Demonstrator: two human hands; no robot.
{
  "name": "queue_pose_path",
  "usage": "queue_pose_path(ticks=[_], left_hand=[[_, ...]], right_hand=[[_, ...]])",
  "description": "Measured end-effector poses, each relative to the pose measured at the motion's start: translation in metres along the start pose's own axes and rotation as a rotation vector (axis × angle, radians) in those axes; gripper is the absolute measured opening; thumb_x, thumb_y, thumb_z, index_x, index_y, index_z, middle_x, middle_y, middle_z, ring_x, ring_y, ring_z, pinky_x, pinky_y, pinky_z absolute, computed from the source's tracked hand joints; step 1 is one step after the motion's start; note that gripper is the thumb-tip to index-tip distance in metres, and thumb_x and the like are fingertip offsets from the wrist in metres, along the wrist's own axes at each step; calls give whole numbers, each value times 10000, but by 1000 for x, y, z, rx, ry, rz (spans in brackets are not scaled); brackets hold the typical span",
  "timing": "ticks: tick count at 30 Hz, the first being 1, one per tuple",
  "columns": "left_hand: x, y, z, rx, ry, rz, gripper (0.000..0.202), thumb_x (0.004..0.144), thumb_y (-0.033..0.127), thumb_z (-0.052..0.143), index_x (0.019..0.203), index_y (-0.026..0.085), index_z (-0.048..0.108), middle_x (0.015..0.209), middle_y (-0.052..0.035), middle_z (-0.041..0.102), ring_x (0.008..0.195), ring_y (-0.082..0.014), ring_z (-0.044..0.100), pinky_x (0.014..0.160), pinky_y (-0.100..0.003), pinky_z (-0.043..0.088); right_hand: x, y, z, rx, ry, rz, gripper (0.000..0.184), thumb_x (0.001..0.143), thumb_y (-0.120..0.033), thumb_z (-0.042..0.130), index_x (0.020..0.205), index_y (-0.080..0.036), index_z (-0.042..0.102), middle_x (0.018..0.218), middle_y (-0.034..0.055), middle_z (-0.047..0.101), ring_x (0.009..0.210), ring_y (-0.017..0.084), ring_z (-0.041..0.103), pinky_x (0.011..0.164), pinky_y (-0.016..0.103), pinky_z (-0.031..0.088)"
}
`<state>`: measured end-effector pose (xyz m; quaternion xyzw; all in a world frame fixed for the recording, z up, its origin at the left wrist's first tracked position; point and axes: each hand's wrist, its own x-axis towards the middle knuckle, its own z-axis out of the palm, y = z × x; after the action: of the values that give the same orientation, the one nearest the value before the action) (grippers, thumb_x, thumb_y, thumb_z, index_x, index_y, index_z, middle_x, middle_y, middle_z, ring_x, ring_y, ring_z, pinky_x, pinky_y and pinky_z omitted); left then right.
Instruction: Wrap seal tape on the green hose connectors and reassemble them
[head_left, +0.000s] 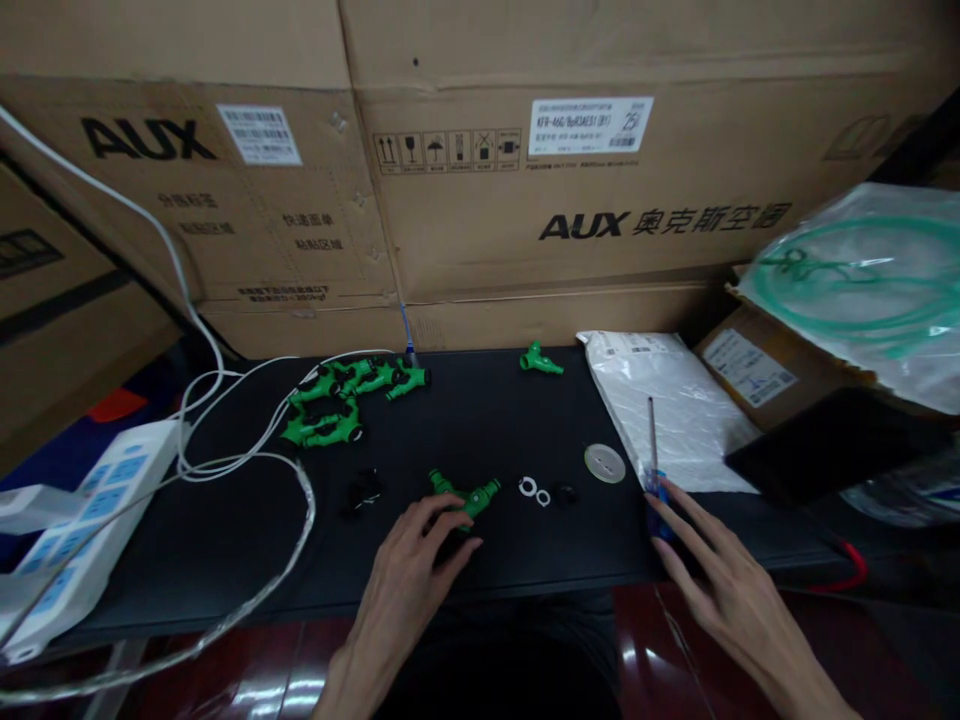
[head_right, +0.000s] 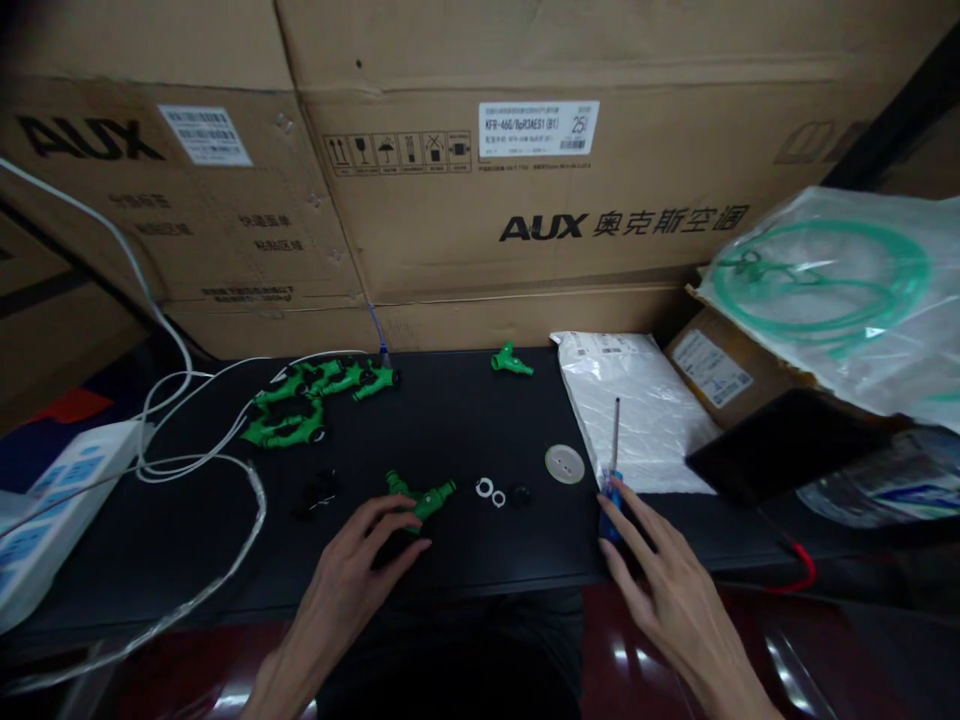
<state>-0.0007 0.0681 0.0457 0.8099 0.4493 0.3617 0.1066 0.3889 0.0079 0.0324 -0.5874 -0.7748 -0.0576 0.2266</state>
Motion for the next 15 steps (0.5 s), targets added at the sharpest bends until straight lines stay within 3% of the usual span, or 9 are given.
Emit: queue_pose_path(ticks=[3, 5, 7, 8, 9, 11, 13, 15], left_hand=[[-1, 1, 5, -33, 45, -41, 184, 974, 197, 687, 1148, 257, 675, 1196, -64, 707, 1046, -236, 748, 914, -414, 657], [0, 1, 5, -68, 91, -88, 232, 974, 168, 670, 1187, 259, 677, 1202, -59, 705, 1058, -219, 750, 935, -381, 651], [2, 0, 2, -109, 141, -149, 247, 981, 162, 655, 1205, 261, 688, 1201, -56, 703, 1072, -210, 749, 964, -367, 642], [4, -1, -1, -132, 159, -180, 245, 985, 170, 654, 1208, 263, 695, 1203, -56, 703, 1085, -212, 745, 980, -373, 636], [5, -1, -5, -159, 174, -209, 241, 986, 187, 660, 1209, 268, 704, 1207, -56, 704, 1099, -216, 740, 991, -383, 634], [9, -3, -13, -242, 192, -270, 235, 981, 229, 687, 1207, 287, 718, 1219, -53, 704, 1131, -222, 728, 995, -391, 638], [13, -5, -21, -365, 196, -325, 230, 964, 265, 721, 1190, 305, 736, 1227, -48, 700, 1153, -223, 720, 979, -374, 650], [16, -5, -27, -496, 193, -350, 212, 938, 293, 758, 1150, 311, 762, 1229, -50, 695, 1163, -230, 719, 953, -358, 663]], right_hand=[[-2, -9, -4, 90, 156, 131, 375, 1030, -255, 481, 1359, -213, 656, 1502, 163, 599, 1274, 372, 644, 1014, 552, 519], [1, -24, -8, 301, 343, 269, 234, 993, -240, 509, 982, -231, 743, 1222, 139, 736, 1040, 329, 709, 904, 492, 523], [10, -45, -8, 564, 477, 398, 322, 980, -277, 551, 663, -251, 595, 899, 87, 733, 834, 275, 686, 788, 422, 508], [16, -58, -6, 640, 484, 418, 392, 988, -323, 558, 605, -254, 515, 808, 68, 702, 791, 261, 669, 752, 399, 500], [24, -72, -3, 711, 458, 436, 424, 996, -386, 558, 596, -253, 505, 769, 62, 690, 773, 257, 661, 721, 381, 490], [44, -102, 5, 846, 359, 472, 431, 992, -533, 563, 678, -245, 631, 797, 75, 723, 783, 263, 666, 695, 364, 485], [68, -131, 15, 1005, 226, 505, 476, 923, -648, 635, 693, -235, 694, 868, 93, 747, 858, 283, 683, 759, 366, 511], [90, -158, 24, 1171, 79, 570, 403, 937, -611, 672, 961, -230, 802, 963, 100, 772, 905, 273, 703, 826, 365, 539]])
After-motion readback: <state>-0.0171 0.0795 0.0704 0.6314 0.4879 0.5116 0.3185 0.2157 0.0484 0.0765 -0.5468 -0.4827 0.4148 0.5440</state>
